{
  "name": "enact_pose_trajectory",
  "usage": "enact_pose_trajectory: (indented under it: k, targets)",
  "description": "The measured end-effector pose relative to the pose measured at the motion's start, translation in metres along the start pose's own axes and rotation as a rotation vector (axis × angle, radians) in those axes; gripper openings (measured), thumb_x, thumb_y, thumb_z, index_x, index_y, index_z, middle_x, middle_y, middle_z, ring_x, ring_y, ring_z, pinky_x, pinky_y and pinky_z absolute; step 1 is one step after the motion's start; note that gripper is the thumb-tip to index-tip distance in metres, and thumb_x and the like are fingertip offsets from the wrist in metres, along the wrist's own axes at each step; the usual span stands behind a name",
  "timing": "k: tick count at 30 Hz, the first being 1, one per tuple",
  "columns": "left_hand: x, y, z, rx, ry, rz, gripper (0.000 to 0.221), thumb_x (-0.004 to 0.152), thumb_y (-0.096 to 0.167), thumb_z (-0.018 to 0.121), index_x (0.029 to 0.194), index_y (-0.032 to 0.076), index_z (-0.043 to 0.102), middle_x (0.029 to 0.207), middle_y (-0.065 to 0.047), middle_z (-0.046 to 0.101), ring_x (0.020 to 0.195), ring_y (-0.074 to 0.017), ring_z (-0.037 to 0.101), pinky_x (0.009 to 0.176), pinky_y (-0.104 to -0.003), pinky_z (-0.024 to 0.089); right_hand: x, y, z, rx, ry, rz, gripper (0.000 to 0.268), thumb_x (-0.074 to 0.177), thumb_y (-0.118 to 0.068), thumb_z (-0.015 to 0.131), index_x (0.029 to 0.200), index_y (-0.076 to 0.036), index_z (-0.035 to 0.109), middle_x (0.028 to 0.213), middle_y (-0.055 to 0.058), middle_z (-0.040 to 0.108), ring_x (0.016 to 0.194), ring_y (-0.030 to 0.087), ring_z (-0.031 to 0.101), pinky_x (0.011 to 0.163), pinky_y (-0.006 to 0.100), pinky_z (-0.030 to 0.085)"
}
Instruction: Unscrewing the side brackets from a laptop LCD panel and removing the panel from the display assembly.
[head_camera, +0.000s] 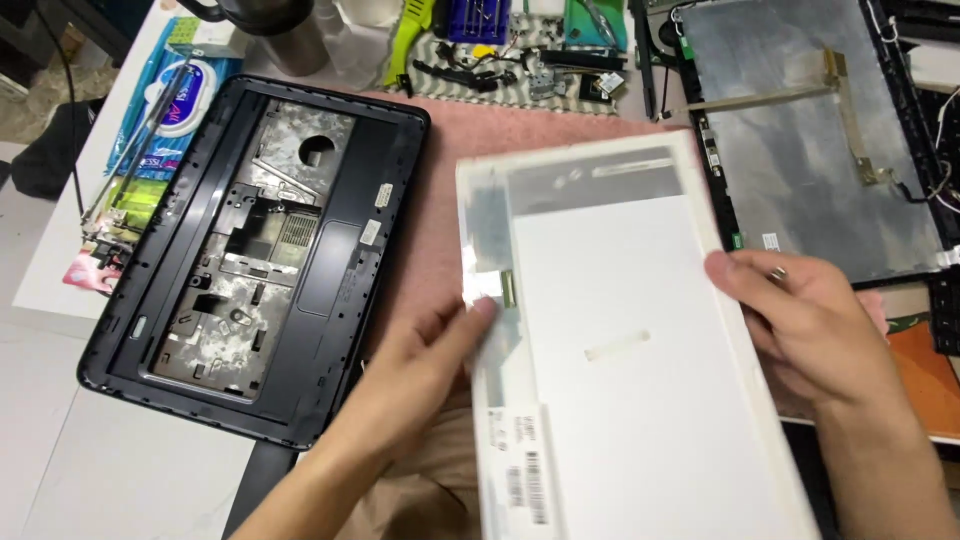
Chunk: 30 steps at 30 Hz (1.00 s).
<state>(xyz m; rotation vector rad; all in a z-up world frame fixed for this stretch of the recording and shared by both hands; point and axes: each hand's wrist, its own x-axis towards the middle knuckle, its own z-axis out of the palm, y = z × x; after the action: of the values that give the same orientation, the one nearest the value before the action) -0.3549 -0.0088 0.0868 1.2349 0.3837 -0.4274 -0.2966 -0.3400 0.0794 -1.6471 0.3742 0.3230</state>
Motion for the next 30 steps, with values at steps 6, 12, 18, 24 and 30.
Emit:
enact_pose_trajectory:
  k: [6,12,18,24,30]
  targets:
    - [0.005,-0.025,-0.005,-0.285,-0.103,-0.104,0.041,0.105,0.01,0.07,0.143,-0.006,0.072,0.128,-0.026,0.086,0.109,-0.0342,0.082,0.098,-0.05,0.071,0.044,0.002,-0.028,-0.044,-0.183,0.038,0.048,0.118,-0.042,0.064,0.125,0.001,0.082,0.051,-0.001,0.045,0.048,0.006,0.031,0.052,0.025,0.029]
    - [0.004,-0.037,-0.006,-0.3,-0.127,-0.101,0.039,0.092,-0.001,0.081,0.129,-0.007,0.069,0.129,-0.028,0.086,0.118,-0.0412,0.083,0.109,-0.058,0.071,0.052,0.007,-0.056,-0.059,-0.187,-0.025,0.055,0.121,-0.033,0.057,0.146,0.01,0.08,0.075,0.012,0.069,0.046,0.006,0.02,0.047,0.025,0.017]
    - [-0.003,-0.01,0.016,-0.303,0.219,-0.143,0.047,0.095,-0.006,0.07,0.142,-0.011,0.07,0.138,-0.032,0.084,0.123,-0.0444,0.078,0.105,-0.063,0.067,0.024,-0.015,-0.066,-0.178,0.007,0.019,0.05,0.12,-0.022,0.052,0.153,0.007,0.075,0.118,0.031,0.084,0.051,0.015,0.022,0.053,0.034,0.022]
    - [0.005,0.003,0.021,-0.15,0.329,-0.075,0.05,0.111,0.022,0.059,0.147,-0.006,0.079,0.128,-0.024,0.086,0.104,-0.0329,0.076,0.093,-0.049,0.067,0.013,0.009,-0.072,-0.349,-0.121,0.023,0.053,0.103,-0.027,0.066,0.151,-0.011,0.083,0.123,0.018,0.1,0.084,0.023,0.064,0.083,0.039,0.052]
    - [0.029,-0.013,0.009,0.136,0.294,0.051,0.043,0.115,0.034,0.061,0.123,0.001,0.088,0.106,-0.011,0.087,0.092,-0.0191,0.073,0.077,-0.033,0.057,0.001,0.038,-0.029,-0.295,-0.32,0.071,0.059,0.099,-0.027,0.072,0.155,-0.01,0.081,0.11,0.017,0.102,0.107,0.023,0.093,0.102,0.041,0.076]
